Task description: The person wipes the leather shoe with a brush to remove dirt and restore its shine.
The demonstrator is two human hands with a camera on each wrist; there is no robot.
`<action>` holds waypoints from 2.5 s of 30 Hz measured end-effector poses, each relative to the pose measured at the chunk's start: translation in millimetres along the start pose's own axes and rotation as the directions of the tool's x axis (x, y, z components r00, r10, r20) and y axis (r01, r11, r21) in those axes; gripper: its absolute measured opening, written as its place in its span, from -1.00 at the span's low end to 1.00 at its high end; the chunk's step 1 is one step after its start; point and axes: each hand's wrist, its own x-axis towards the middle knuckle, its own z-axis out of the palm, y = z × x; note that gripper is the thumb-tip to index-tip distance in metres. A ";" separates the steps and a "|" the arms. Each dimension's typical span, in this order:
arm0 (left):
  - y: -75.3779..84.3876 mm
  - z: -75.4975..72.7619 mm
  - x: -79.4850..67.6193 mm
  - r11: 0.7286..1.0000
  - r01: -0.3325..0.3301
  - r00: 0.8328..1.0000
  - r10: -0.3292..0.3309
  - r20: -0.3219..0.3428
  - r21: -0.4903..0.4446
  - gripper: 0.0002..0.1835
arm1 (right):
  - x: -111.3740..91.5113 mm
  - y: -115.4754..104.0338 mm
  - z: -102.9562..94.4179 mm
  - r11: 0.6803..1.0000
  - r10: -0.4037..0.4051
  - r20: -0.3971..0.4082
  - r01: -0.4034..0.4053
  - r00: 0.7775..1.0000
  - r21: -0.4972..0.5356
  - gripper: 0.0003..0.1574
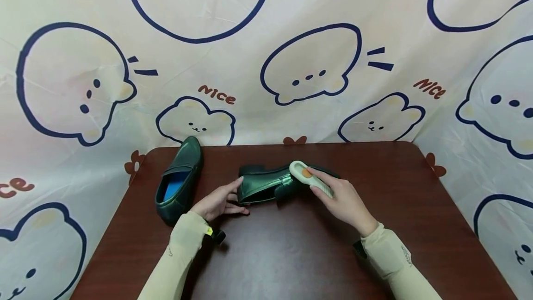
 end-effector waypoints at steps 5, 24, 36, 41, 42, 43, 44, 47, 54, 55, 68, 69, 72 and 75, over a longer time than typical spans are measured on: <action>-3.2 2.9 9.3 0.998 -0.021 0.999 0.023 -0.038 0.059 -0.28 | -1.0 0.5 -0.9 1.000 0.001 -0.005 -0.001 1.000 -0.005 -0.37; 28.0 50.3 -8.1 0.955 -0.291 0.948 0.296 -0.113 0.060 -0.49 | 0.3 -2.1 7.4 1.000 0.007 -0.072 -0.006 0.997 0.013 -0.39; 35.6 59.5 -13.1 0.943 -0.333 0.936 0.332 -0.117 0.012 -0.60 | 23.0 -58.3 25.6 0.998 -0.060 -0.027 0.060 0.998 0.011 -0.36; 36.9 63.5 -10.6 0.939 -0.344 0.925 0.340 -0.168 0.005 -0.63 | 33.7 -79.8 38.1 0.999 -0.048 0.008 0.048 0.999 0.004 -0.36; 37.2 64.2 -10.3 0.937 -0.350 0.922 0.345 -0.176 0.001 -0.63 | 35.2 -82.1 40.6 0.999 -0.046 0.009 0.046 0.999 -0.001 -0.36; 37.1 64.8 -10.0 0.935 -0.354 0.920 0.348 -0.183 -0.002 -0.63 | 36.5 -83.6 43.0 0.999 -0.044 0.007 0.044 0.999 -0.005 -0.36; 37.1 65.5 -9.6 0.934 -0.358 0.917 0.351 -0.190 -0.007 -0.64 | 37.5 -84.7 45.2 0.999 -0.043 0.005 0.043 0.999 -0.011 -0.35; 37.2 67.2 -9.3 0.931 -0.364 0.913 0.355 -0.200 -0.012 -0.61 | 38.5 -86.1 49.5 0.998 -0.046 -0.016 0.045 0.999 -0.036 -0.35; 35.6 69.5 -11.3 0.937 -0.350 0.917 0.340 -0.207 -0.014 -0.60 | 35.9 -80.6 53.7 0.990 -0.080 -0.061 0.072 0.995 -0.124 -0.35; 34.9 69.6 -11.4 0.937 -0.348 0.919 0.338 -0.205 -0.013 -0.61 | 35.4 -79.2 53.9 0.988 -0.084 -0.066 0.075 0.994 -0.133 -0.35; 30.9 68.2 -9.9 0.946 -0.324 0.929 0.315 -0.195 -0.012 -0.61 | 30.0 -54.1 46.1 0.988 -0.037 -0.103 0.020 0.994 -0.156 -0.37; 30.7 67.9 -9.9 0.947 -0.320 0.930 0.311 -0.195 -0.015 -0.60 | 28.7 -50.0 43.9 0.987 -0.026 -0.104 0.010 0.994 -0.158 -0.37; 30.6 67.2 -9.9 0.948 -0.318 0.932 0.308 -0.192 -0.021 -0.59 | 23.3 -35.8 35.0 0.983 0.009 -0.117 -0.030 0.993 -0.179 -0.38; 31.3 67.6 -10.9 0.947 -0.320 0.931 0.311 -0.191 -0.019 -0.57 | 17.8 -22.0 24.0 0.977 0.057 -0.145 -0.085 0.988 -0.195 -0.38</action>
